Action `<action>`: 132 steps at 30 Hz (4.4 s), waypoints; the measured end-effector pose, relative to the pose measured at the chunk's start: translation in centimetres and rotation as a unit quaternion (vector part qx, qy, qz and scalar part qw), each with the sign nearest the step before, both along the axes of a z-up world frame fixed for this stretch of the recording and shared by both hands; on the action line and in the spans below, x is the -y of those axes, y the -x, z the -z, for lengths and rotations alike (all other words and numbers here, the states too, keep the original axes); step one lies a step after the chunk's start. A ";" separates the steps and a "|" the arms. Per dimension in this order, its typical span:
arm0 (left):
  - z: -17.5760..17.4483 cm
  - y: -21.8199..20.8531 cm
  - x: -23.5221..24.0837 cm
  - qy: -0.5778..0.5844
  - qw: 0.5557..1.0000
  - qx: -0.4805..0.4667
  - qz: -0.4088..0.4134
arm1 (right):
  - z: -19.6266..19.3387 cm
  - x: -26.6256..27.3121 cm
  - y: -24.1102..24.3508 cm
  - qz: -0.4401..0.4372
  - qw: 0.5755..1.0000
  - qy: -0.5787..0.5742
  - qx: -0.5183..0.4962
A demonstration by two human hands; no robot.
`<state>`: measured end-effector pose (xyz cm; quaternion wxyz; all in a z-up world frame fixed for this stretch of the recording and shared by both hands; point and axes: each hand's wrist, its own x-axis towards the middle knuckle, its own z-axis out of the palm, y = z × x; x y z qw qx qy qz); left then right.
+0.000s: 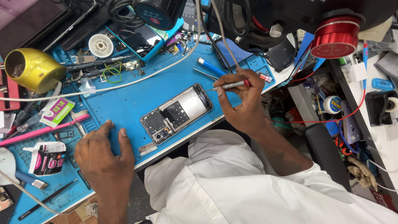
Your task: The person uses a precision screwdriver to adjust components inside a disassembled smartphone. They then apply adhesive from a tube along the edges of a separate phone back cover and place it on the workbench.
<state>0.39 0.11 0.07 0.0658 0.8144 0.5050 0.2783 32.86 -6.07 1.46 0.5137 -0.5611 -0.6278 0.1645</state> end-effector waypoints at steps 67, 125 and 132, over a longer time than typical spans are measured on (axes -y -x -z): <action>-1.9 -0.8 -0.3 0.012 0.999 0.041 -0.015 | -5.9 -2.6 0.2 0.068 0.948 0.239 0.201; -2.0 0.3 -0.6 0.042 0.989 0.134 -0.047 | -1.0 -4.9 8.3 -0.147 0.979 0.071 -0.125; -0.7 0.0 0.0 0.004 0.999 0.053 -0.007 | 1.9 0.7 0.5 -0.037 0.981 -0.039 -0.184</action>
